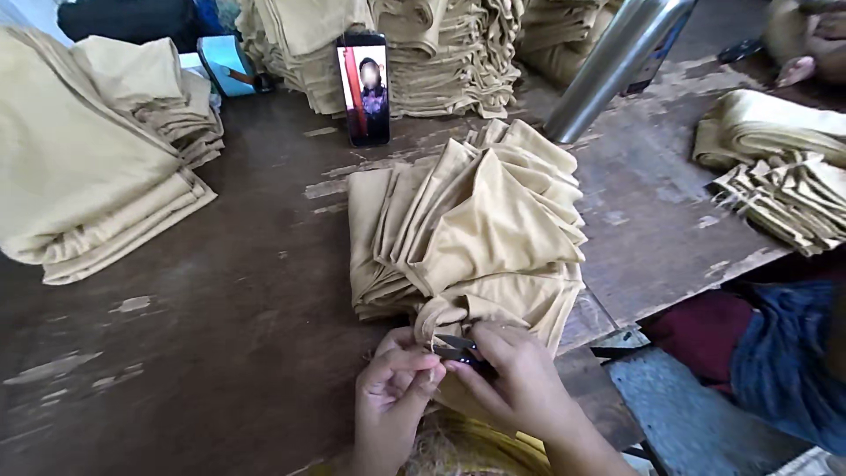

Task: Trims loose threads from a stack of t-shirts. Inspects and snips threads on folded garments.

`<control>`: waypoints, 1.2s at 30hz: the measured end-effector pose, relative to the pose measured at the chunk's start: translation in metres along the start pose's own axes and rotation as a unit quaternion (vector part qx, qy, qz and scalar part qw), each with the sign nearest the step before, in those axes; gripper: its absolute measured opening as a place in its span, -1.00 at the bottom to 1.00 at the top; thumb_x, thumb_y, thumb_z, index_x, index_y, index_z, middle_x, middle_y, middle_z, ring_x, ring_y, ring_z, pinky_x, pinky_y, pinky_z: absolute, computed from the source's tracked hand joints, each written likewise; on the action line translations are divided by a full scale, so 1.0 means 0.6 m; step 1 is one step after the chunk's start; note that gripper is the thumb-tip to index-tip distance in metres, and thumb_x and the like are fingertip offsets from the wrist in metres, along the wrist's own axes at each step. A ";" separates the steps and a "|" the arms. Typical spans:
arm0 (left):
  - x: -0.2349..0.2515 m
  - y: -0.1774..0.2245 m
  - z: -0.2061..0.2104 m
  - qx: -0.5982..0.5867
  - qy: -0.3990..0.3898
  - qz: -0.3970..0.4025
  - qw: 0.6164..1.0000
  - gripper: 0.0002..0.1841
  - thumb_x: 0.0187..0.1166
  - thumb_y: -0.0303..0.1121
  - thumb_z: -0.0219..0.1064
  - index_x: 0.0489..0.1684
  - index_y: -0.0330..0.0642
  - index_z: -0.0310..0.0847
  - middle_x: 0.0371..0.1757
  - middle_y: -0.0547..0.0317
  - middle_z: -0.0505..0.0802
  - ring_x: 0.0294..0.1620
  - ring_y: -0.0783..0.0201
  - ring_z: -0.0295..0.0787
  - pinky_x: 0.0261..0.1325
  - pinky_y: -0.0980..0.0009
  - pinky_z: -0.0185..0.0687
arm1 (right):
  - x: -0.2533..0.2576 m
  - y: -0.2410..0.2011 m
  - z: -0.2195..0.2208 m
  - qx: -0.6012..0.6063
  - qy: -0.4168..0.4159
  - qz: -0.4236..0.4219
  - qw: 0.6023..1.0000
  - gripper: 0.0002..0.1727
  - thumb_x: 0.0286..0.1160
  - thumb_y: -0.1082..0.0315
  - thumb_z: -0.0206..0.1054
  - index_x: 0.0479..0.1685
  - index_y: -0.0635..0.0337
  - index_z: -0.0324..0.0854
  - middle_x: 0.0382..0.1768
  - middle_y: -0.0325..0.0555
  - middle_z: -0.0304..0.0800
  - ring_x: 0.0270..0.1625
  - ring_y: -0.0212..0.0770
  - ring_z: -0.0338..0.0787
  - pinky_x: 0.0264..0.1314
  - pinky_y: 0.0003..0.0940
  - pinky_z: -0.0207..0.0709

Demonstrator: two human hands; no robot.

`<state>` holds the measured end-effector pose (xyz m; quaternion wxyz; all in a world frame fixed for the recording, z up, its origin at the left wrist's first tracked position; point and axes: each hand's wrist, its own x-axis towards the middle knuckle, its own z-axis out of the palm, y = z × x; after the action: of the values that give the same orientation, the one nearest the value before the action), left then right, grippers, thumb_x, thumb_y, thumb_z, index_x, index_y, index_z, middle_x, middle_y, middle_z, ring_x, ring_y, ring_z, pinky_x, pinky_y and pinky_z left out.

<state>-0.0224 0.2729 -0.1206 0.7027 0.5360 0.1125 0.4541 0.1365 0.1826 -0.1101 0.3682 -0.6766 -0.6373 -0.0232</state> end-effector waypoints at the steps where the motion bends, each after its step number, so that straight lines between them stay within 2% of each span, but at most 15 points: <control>1: -0.001 -0.001 0.000 0.005 -0.002 0.003 1.000 -0.80 0.57 -0.41 0.44 0.04 0.09 0.88 0.22 0.32 0.81 0.17 0.48 0.76 0.21 0.56 0.72 | 0.003 -0.003 0.003 0.000 0.001 -0.006 1.000 -0.50 0.72 -0.09 0.14 -0.43 0.13 0.58 -0.62 -0.21 0.53 -0.57 -0.29 0.54 -0.53 -0.37 0.42; 4: -0.003 0.000 0.001 0.017 -0.001 0.004 1.000 -0.79 0.55 -0.42 0.46 0.03 0.07 0.89 0.22 0.32 0.81 0.11 0.51 0.78 0.14 0.59 0.75 | 0.009 -0.009 0.013 -0.001 0.002 -0.016 1.000 -0.46 0.77 -0.10 0.00 -0.42 0.11 0.58 -0.67 -0.23 0.50 -0.62 -0.28 0.53 -0.58 -0.35 0.39; 8: -0.004 0.001 -0.001 0.039 -0.002 0.011 0.999 -0.81 0.55 -0.37 0.47 0.03 0.08 0.88 0.21 0.36 0.82 0.15 0.51 0.76 0.19 0.60 0.71 | 0.011 -0.008 0.015 0.000 0.005 -0.007 1.000 -0.40 0.84 -0.10 -0.12 -0.46 0.10 0.58 -0.73 -0.25 0.46 -0.67 -0.30 0.52 -0.64 -0.34 0.34; 11: -0.003 0.000 0.003 0.091 0.010 0.029 0.995 -0.73 0.47 -0.45 0.53 0.09 0.02 0.83 0.25 0.35 0.80 0.20 0.47 0.79 0.21 0.54 0.78 | 0.003 -0.005 0.007 0.047 0.008 0.024 0.999 -0.41 0.83 -0.13 -0.05 -0.38 0.16 0.58 -0.68 -0.24 0.49 -0.62 -0.34 0.53 -0.57 -0.38 0.43; 13: -0.003 -0.003 0.006 0.119 0.032 0.039 0.992 -0.66 0.40 -0.57 0.53 0.12 -0.05 0.83 0.24 0.31 0.81 0.13 0.44 0.83 0.16 0.49 0.83 | -0.007 -0.002 0.000 0.065 0.006 0.045 0.997 -0.43 0.80 -0.14 0.04 -0.35 0.18 0.56 -0.64 -0.26 0.46 -0.58 -0.39 0.48 -0.51 -0.45 0.42; 17: -0.002 -0.001 0.008 0.137 0.048 0.044 0.988 -0.86 0.56 -0.54 0.39 -0.07 -0.15 0.82 0.15 0.30 0.84 0.05 0.53 0.82 0.05 0.62 0.79 | -0.027 0.000 -0.012 0.023 -0.009 0.044 0.999 -0.45 0.77 -0.13 0.07 -0.42 0.14 0.54 -0.63 -0.25 0.47 -0.59 -0.36 0.46 -0.54 -0.45 0.38; 23: -0.004 0.003 0.002 0.086 0.029 0.020 0.996 -0.87 0.54 -0.50 0.42 -0.09 -0.11 0.83 0.17 0.26 0.84 0.07 0.49 0.82 0.08 0.60 0.79 | -0.028 -0.012 -0.006 -0.049 -0.005 0.018 0.999 -0.47 0.75 -0.11 0.08 -0.45 0.10 0.59 -0.60 -0.20 0.60 -0.57 -0.25 0.59 -0.56 -0.34 0.44; 28: -0.006 0.006 0.004 0.102 0.023 0.029 0.994 -0.85 0.54 -0.51 0.42 -0.08 -0.09 0.84 0.15 0.28 0.84 0.08 0.50 0.82 0.07 0.60 0.79 | -0.015 -0.020 0.009 -0.062 0.008 0.008 0.998 -0.46 0.80 -0.06 -0.01 -0.48 0.10 0.58 -0.65 -0.21 0.57 -0.61 -0.24 0.60 -0.60 -0.33 0.41; 30: -0.006 0.005 0.004 0.096 0.020 0.032 0.995 -0.83 0.57 -0.51 0.39 0.00 -0.08 0.80 0.17 0.29 0.84 0.09 0.49 0.82 0.10 0.59 0.78 | -0.014 -0.019 0.011 -0.063 0.010 0.011 0.998 -0.45 0.81 -0.04 -0.05 -0.50 0.09 0.57 -0.68 -0.22 0.54 -0.63 -0.25 0.58 -0.63 -0.33 0.38; 33: -0.003 0.002 0.005 0.078 0.037 0.023 0.996 -0.67 0.53 -0.57 0.41 0.21 -0.02 0.72 0.15 0.37 0.89 0.06 0.47 0.87 0.16 0.52 0.80 | -0.016 -0.016 0.008 -0.046 0.007 0.014 0.999 -0.43 0.83 -0.06 -0.07 -0.49 0.10 0.57 -0.68 -0.22 0.55 -0.62 -0.26 0.59 -0.60 -0.35 0.40; 36: -0.001 -0.005 0.000 0.085 0.067 0.018 0.994 -0.80 0.60 -0.43 0.40 0.04 0.07 0.83 0.02 0.49 0.90 -0.05 0.59 0.83 0.07 0.62 0.76 | -0.021 -0.014 0.006 -0.034 0.006 0.021 0.999 -0.44 0.81 -0.09 -0.04 -0.46 0.12 0.56 -0.66 -0.22 0.53 -0.61 -0.28 0.56 -0.59 -0.37 0.40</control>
<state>-0.0211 0.2722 -0.1236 0.6371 0.5641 0.1879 0.4906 0.1249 0.1732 -0.1151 0.3495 -0.7016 -0.6196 -0.0413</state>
